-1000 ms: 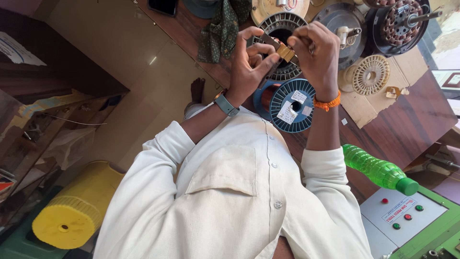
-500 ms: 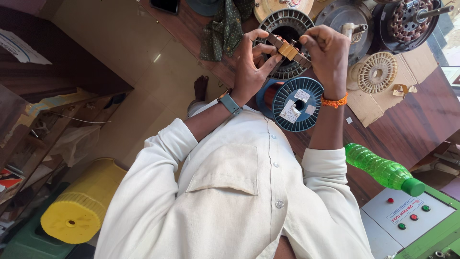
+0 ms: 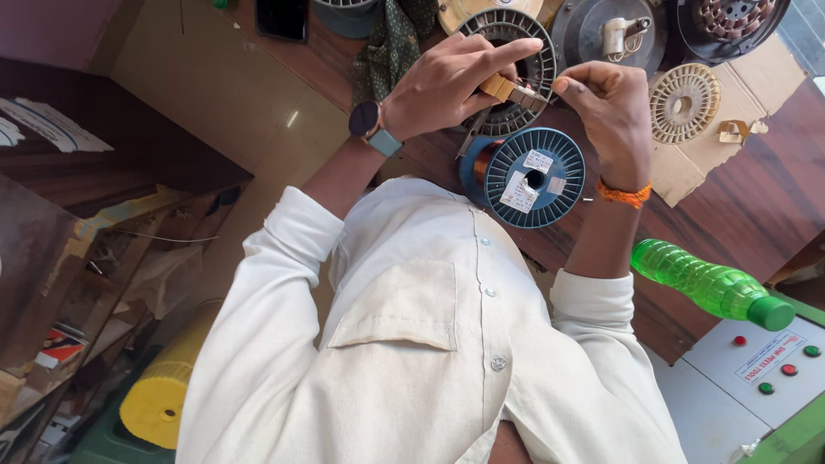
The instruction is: The person winds thin copper wire by hand from a large spool onto a small wooden block held at the workbench, repeatedly rotating and guiding the wire around the block and adjusting the turns as they accumulate.
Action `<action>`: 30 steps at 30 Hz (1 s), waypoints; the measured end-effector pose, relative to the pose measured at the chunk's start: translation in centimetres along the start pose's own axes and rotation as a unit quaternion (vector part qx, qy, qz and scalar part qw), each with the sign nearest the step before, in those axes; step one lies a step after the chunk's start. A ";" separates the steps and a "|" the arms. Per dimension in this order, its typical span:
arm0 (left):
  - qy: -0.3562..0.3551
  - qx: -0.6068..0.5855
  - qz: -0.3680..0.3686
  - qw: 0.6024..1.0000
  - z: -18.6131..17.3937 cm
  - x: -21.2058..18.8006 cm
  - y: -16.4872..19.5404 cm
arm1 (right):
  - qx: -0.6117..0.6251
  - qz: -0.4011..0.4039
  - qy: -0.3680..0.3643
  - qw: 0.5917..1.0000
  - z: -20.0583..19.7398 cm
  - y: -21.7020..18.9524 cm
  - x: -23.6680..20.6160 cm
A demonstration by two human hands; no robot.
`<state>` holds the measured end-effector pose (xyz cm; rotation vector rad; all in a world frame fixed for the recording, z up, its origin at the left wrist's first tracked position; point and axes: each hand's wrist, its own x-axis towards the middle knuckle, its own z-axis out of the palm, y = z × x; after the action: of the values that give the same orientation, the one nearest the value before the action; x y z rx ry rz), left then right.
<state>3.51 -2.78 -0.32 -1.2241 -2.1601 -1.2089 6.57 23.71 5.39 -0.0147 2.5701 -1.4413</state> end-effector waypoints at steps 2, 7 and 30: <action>-0.046 -0.013 -0.010 0.999 0.2 0.1 -0.8 | -0.013 0.010 -0.025 1.000 -0.5 -1.3 -0.5; -0.035 -0.049 0.004 0.998 0.5 0.2 -1.7 | 0.008 -0.051 -0.055 0.997 1.6 -3.0 -1.7; -0.030 0.116 0.034 0.992 1.6 -5.4 3.8 | -0.223 -0.234 -0.013 0.946 6.6 1.2 -8.7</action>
<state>9.76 -3.26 -2.93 -1.2340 -2.2101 -0.8745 16.31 19.66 2.44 -0.7460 2.9361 -0.9157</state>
